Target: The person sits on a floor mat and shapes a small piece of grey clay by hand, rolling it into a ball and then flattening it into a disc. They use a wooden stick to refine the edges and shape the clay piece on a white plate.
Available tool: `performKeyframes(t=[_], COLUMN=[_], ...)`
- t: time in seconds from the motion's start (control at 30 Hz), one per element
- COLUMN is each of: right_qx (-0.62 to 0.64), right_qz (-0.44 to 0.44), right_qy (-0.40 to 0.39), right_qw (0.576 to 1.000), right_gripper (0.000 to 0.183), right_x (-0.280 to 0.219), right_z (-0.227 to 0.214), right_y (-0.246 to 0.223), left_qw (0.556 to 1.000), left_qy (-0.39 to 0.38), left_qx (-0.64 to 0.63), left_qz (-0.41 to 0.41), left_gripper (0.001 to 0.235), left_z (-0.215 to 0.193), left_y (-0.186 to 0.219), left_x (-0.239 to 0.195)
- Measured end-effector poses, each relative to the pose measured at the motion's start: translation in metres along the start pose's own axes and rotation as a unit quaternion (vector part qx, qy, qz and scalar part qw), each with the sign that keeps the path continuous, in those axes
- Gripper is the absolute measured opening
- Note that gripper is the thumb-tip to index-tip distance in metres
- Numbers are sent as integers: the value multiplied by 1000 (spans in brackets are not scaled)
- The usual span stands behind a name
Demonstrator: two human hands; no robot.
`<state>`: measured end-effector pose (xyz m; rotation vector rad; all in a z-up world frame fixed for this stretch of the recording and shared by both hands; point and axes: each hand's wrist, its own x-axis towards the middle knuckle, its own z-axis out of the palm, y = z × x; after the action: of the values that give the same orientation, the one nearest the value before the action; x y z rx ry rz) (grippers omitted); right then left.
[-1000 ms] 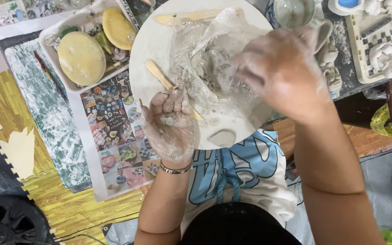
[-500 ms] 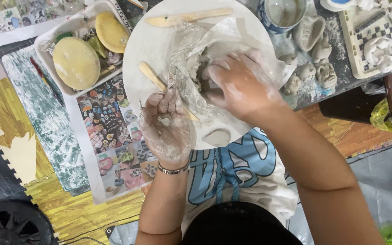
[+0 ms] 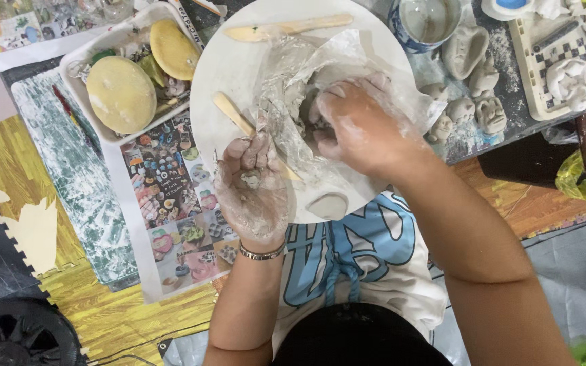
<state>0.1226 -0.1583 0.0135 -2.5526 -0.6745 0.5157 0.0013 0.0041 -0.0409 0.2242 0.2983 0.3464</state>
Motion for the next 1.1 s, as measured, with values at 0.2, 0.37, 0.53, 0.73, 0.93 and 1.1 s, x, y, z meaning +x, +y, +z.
performKeyframes(t=[0.2, 0.37, 0.53, 0.73, 0.93, 1.1], right_qx=[3, 86, 133, 37, -20, -118], right_qz=[-154, -197, -298, -286, -304, -194], right_qy=[116, 171, 125, 103, 120, 185], right_qw=[981, 962, 937, 952, 945, 956], right_gripper=[21, 20, 17, 25, 36, 35], right_x=[-18, -28, -7, -15, -16, -24], right_z=[-28, -46, -27, 18, 10, -44], right_y=[15, -4, -54, -61, -50, -13], left_qw=[998, 995, 994, 998, 993, 994], left_qy=[-45, -43, -53, -33, -51, -40], left_qx=[-46, -82, -80, -28, -92, -82], left_qz=[-12, -48, -43, -55, -58, -58], left_gripper=[39, 43, 51, 65, 65, 65], left_z=[-6, -7, 0, 10, 12, 10], left_y=[1, 6, 2, 9, 12, 15], left_x=[1, 2, 7, 9, 9, 10])
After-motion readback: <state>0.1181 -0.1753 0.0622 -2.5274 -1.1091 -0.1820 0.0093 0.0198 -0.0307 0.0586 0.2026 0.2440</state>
